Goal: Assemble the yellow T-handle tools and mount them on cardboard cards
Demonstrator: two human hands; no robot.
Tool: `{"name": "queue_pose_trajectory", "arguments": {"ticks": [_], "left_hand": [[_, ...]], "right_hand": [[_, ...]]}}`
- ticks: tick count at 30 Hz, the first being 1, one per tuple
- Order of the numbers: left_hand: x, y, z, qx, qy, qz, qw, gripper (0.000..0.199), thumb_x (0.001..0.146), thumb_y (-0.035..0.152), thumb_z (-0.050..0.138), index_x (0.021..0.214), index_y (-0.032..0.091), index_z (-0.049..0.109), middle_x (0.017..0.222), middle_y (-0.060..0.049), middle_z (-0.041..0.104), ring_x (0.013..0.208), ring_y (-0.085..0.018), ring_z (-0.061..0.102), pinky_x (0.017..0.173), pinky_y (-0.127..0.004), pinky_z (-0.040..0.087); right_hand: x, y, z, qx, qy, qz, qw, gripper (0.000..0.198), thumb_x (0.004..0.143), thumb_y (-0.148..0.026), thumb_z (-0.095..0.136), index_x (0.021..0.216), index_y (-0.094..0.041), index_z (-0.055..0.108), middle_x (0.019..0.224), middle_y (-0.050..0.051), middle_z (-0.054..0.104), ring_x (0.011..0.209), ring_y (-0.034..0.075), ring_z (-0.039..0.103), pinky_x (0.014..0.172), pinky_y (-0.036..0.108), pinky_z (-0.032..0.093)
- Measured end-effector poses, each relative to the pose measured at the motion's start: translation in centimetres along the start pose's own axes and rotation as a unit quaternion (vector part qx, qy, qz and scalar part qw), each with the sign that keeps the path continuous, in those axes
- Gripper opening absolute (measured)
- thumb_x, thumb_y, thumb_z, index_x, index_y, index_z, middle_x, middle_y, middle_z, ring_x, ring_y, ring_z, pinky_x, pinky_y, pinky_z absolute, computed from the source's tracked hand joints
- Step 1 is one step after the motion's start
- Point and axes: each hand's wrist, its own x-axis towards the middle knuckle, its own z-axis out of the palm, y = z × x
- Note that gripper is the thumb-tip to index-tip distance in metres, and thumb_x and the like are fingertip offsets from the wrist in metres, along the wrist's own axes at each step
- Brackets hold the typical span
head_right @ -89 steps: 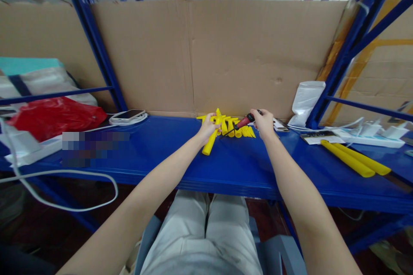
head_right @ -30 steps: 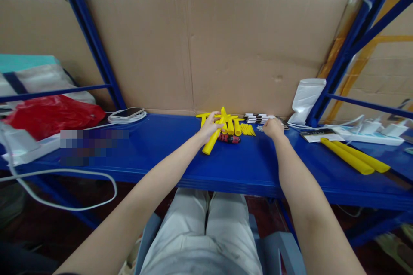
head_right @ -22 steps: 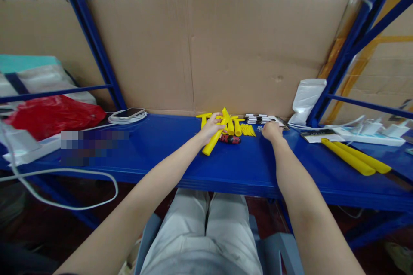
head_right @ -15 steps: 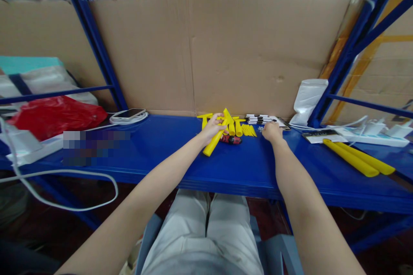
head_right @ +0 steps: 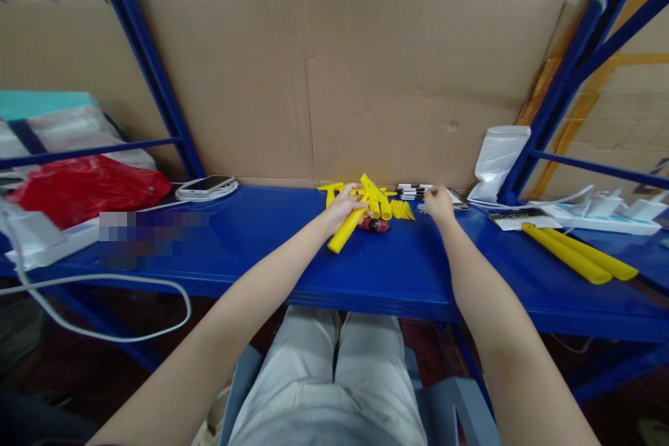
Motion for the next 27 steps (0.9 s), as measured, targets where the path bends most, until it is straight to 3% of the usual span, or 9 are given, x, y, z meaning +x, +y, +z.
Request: {"name": "queue_pose_trajectory", "arguments": {"ticks": [2,3,6,10,12,14,18,24,27], "left_hand": [[0.0,0.3,-0.1,-0.042,-0.015,-0.015,0.999,0.045,0.075,-0.001,0.051,0.112,0.024,0.044,0.102,-0.005,0.058,0.054,-0.011,0.063,0.043,-0.019,0.043],[-0.1,0.4,-0.1,-0.063,-0.021,-0.021,0.998,0.046,0.075,-0.002,0.052,0.113,0.023,0.044,0.1,-0.005,0.058,0.054,-0.012,0.064,0.043,-0.019,0.044],[-0.2,0.9,-0.1,-0.118,-0.038,-0.031,0.992,0.046,0.074,-0.002,0.052,0.112,0.022,0.044,0.094,-0.004,0.059,0.054,-0.013,0.064,0.044,-0.02,0.043],[-0.5,1.2,0.0,-0.148,-0.066,-0.044,0.986,0.04,0.076,-0.003,0.05,0.108,0.02,0.045,0.089,-0.004,0.062,0.054,-0.014,0.065,0.042,-0.018,0.041],[-0.6,1.3,0.1,-0.149,-0.078,-0.051,0.984,0.038,0.076,-0.003,0.05,0.106,0.019,0.046,0.087,-0.004,0.063,0.053,-0.014,0.065,0.042,-0.019,0.04],[-0.6,1.3,0.1,-0.149,-0.086,-0.053,0.984,0.035,0.075,-0.003,0.05,0.103,0.018,0.048,0.084,-0.004,0.063,0.052,-0.015,0.065,0.041,-0.019,0.039],[-0.5,1.2,0.1,-0.147,-0.093,-0.051,0.983,0.031,0.076,-0.003,0.051,0.099,0.017,0.049,0.08,-0.004,0.063,0.051,-0.014,0.064,0.04,-0.019,0.038],[-0.5,1.1,0.1,-0.124,-0.081,-0.066,0.987,0.036,0.078,-0.002,0.047,0.11,0.016,0.049,0.081,-0.006,0.064,0.053,-0.015,0.065,0.043,-0.022,0.04],[-0.4,1.0,0.1,-0.117,-0.076,-0.071,0.988,0.04,0.079,-0.002,0.046,0.114,0.017,0.047,0.081,-0.005,0.064,0.053,-0.015,0.064,0.045,-0.023,0.041]], "right_hand": [[-0.4,-1.5,0.4,0.14,-0.013,0.07,0.988,0.007,0.077,-0.022,0.055,0.073,-0.018,0.058,0.081,0.009,0.066,0.09,0.022,0.062,0.089,0.037,0.048],[-0.8,-2.3,0.6,0.232,-0.038,0.103,0.966,0.008,0.079,-0.023,0.053,0.074,-0.018,0.057,0.081,0.008,0.066,0.089,0.02,0.063,0.088,0.035,0.049],[-2.4,-5.2,1.1,0.446,-0.184,0.191,0.855,0.022,0.09,-0.031,0.042,0.082,-0.017,0.056,0.085,0.01,0.066,0.083,0.017,0.065,0.081,0.032,0.053],[-4.7,-8.2,0.8,0.579,-0.318,0.231,0.714,0.048,0.095,-0.049,0.022,0.104,-0.016,0.055,0.096,0.015,0.067,0.091,0.023,0.066,0.077,0.041,0.056],[-5.5,-9.1,0.4,0.622,-0.336,0.226,0.671,0.055,0.094,-0.053,0.02,0.113,-0.014,0.053,0.099,0.016,0.067,0.094,0.024,0.066,0.078,0.042,0.056],[-6.0,-9.7,0.1,0.647,-0.337,0.223,0.647,0.058,0.094,-0.053,0.02,0.118,-0.011,0.051,0.099,0.017,0.067,0.093,0.024,0.066,0.077,0.041,0.057],[-6.1,-10.2,-0.1,0.649,-0.326,0.227,0.649,0.059,0.095,-0.05,0.018,0.122,-0.008,0.049,0.097,0.017,0.068,0.09,0.023,0.066,0.076,0.038,0.058],[-6.0,-9.9,0.4,0.562,-0.33,0.211,0.729,0.058,0.095,-0.048,0.015,0.119,-0.008,0.05,0.098,0.018,0.067,0.092,0.025,0.066,0.076,0.038,0.057],[-5.9,-9.6,0.7,0.532,-0.335,0.194,0.753,0.057,0.094,-0.047,0.015,0.117,-0.01,0.051,0.097,0.018,0.066,0.092,0.026,0.066,0.074,0.039,0.057]]}}
